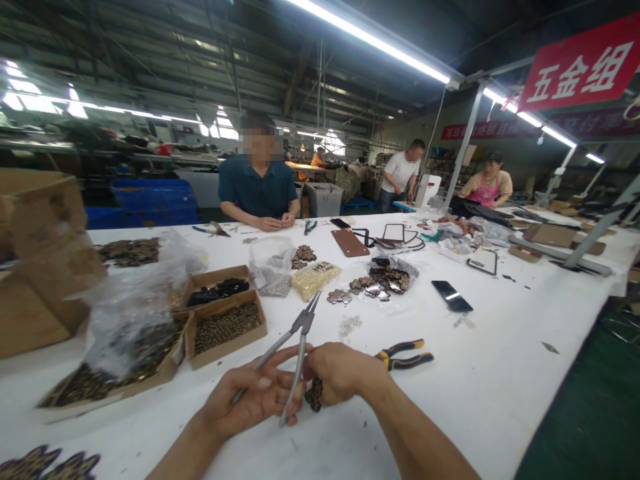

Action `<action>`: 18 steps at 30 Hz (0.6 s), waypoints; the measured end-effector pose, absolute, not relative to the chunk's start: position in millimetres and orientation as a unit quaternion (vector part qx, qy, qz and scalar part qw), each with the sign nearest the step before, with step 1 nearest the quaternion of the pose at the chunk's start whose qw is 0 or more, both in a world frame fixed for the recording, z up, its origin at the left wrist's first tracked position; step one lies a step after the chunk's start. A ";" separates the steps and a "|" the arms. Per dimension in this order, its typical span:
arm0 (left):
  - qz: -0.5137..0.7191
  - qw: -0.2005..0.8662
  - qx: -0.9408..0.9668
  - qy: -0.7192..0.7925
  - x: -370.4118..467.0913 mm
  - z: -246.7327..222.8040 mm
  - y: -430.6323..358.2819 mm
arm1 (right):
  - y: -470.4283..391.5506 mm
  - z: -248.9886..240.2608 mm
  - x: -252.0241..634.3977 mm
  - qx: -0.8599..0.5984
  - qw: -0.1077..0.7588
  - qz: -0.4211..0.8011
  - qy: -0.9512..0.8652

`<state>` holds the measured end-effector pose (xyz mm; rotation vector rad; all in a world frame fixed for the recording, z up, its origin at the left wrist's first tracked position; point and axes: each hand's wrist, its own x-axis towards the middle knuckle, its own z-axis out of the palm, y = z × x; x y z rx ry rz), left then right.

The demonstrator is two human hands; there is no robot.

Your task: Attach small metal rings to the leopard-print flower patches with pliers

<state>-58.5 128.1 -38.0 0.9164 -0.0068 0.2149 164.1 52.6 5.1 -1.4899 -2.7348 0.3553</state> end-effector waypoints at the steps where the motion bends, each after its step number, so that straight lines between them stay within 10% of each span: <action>1: 0.104 0.892 0.440 -0.002 -58.7 -38.1 128.1 | 53.3 3.9 164.5 -0.474 0.005 0.121 -0.872; 13: 0.095 0.895 0.435 -0.014 -62.8 -40.1 126.9 | 56.8 -0.8 178.7 -0.506 0.020 0.303 -0.807; 18: 0.085 0.898 0.431 -0.009 -66.5 -43.3 123.3 | 49.0 6.3 208.8 -0.507 0.201 0.407 -0.733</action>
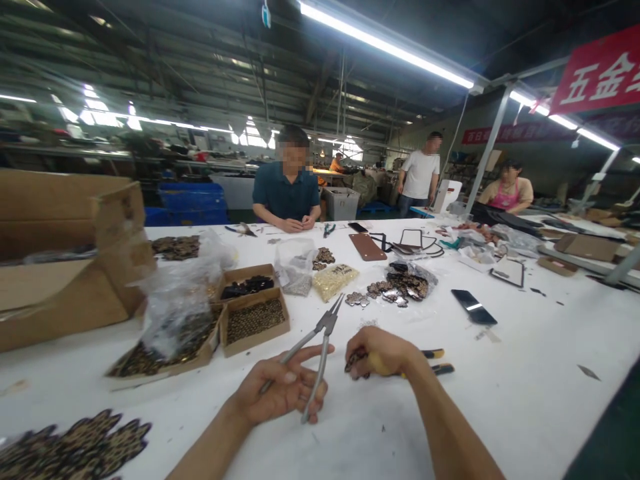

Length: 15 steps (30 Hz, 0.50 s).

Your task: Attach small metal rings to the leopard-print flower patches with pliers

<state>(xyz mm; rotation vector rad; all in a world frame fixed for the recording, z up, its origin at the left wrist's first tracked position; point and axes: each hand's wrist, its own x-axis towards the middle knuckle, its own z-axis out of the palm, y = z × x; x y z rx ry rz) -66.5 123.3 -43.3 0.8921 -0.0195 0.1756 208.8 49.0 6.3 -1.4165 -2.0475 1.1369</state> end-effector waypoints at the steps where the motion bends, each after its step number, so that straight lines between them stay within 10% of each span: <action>1: 0.078 0.899 0.430 -0.004 -67.0 -44.3 120.8 | 47.4 5.6 218.0 -0.514 0.278 0.418 -0.696; 6: 0.024 0.905 0.425 0.008 -62.7 -45.5 107.3 | 54.3 -14.4 262.0 -0.541 0.593 0.379 -0.460; 15: -0.011 0.903 0.427 -0.048 -57.0 -48.5 100.9 | 61.9 -30.0 272.5 -0.452 0.675 0.449 -0.373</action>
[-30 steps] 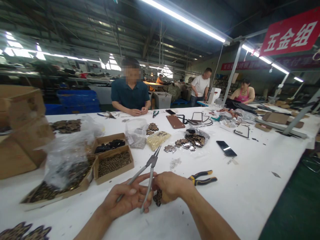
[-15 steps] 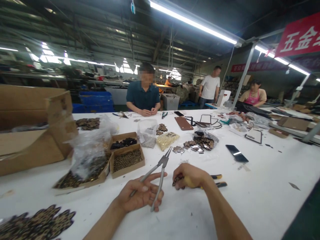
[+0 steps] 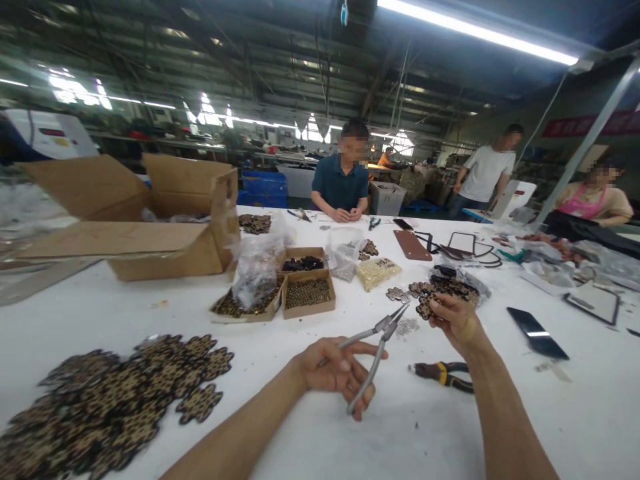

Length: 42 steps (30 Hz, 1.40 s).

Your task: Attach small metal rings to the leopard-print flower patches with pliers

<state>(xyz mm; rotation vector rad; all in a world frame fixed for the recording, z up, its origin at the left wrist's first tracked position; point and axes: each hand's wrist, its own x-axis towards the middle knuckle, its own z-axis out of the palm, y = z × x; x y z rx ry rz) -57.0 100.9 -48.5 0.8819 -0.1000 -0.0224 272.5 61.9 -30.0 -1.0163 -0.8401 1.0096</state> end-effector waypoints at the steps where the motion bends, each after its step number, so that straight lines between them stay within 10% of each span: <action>1: -0.016 0.903 0.427 -0.044 -57.1 -49.5 101.4 | 61.6 -29.5 271.7 -0.449 0.677 0.449 -0.372; 42: -0.076 0.913 0.399 -0.035 -54.8 -58.2 104.4 | 50.5 -21.6 258.1 -0.442 0.625 0.289 -0.575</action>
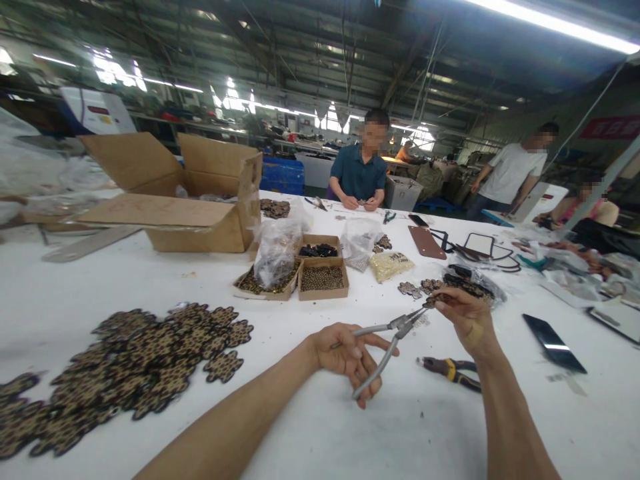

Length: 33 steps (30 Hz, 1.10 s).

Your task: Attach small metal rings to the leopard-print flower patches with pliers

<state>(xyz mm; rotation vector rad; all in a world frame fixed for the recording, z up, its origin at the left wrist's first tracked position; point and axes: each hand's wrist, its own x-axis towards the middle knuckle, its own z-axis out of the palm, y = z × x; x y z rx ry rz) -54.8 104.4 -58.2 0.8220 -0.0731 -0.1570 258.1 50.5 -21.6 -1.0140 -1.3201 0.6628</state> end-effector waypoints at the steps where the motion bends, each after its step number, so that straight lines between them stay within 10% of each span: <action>1: -0.078 0.914 0.396 -0.039 -54.8 -58.3 104.6 | 49.3 -20.6 258.7 -0.446 0.615 0.285 -0.585; 33: -0.109 0.918 0.379 -0.046 -54.7 -50.4 105.5 | 41.7 -12.1 254.9 -0.467 0.566 0.336 -0.591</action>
